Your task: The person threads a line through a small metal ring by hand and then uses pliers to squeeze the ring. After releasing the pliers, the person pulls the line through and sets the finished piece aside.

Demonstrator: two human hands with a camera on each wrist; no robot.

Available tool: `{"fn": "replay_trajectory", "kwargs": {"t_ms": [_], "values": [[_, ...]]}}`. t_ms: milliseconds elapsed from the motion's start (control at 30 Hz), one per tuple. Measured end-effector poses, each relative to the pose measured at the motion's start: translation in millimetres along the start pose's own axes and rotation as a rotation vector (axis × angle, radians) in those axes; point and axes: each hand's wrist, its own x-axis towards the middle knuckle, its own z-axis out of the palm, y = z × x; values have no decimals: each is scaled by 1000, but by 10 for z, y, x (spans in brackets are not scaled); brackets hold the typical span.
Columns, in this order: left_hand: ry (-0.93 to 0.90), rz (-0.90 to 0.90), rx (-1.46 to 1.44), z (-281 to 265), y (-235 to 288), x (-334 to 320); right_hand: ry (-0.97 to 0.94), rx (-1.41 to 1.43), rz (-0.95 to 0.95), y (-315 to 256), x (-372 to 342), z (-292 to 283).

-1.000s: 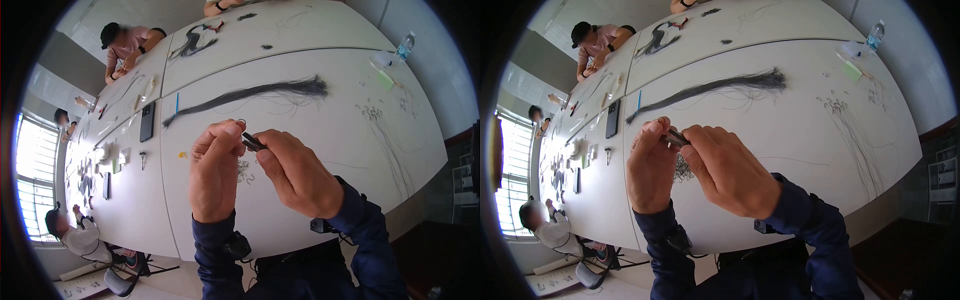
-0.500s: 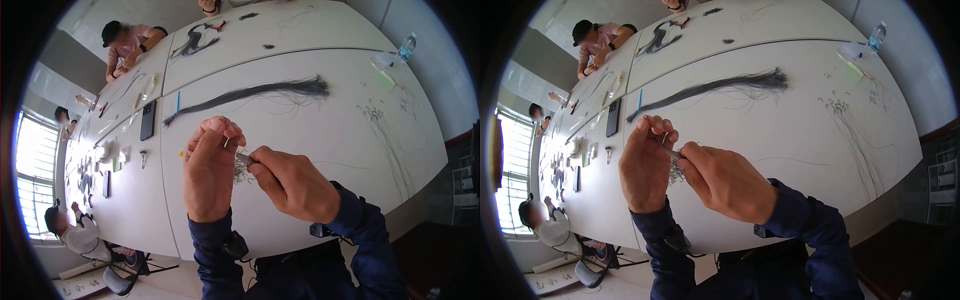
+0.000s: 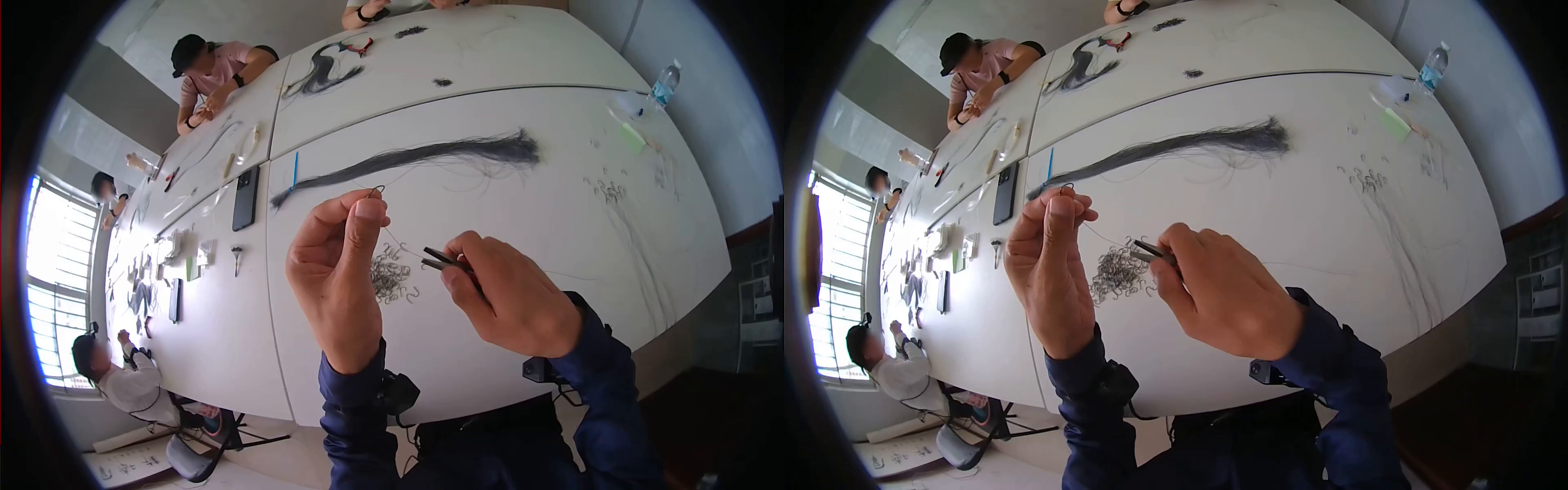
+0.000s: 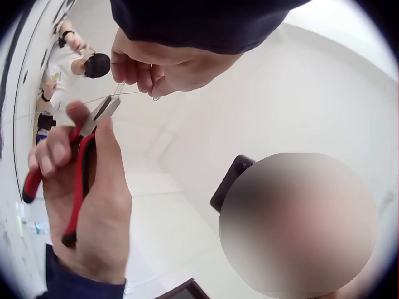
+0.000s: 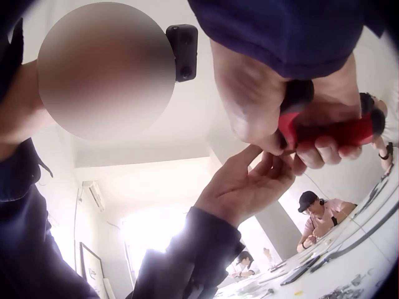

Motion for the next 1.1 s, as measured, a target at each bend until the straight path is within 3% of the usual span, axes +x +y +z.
{"fn": "replay_trajectory", "kwargs": {"t_ms": [100, 300, 500, 800, 900, 1000, 1100], "values": [[-40, -46, 33, 16, 19, 3, -170, -161, 47, 193, -306, 150], [-124, -125, 123, 94, 62, -65, -149, -521, 47, 505, -795, 517], [-176, -116, 222, 176, 159, -164, -102, -589, 107, 582, -932, 653], [-250, -110, 197, 172, 230, -224, 50, -529, 46, 424, -903, 574], [-296, -94, 208, 167, 229, -247, 202, -96, 49, 287, -715, 351], [-355, -76, 234, 200, 213, -263, 388, -51, -22, 75, -536, 61], [-426, -75, 285, 183, 208, -278, 437, -47, -86, -7, -453, -60]]}}
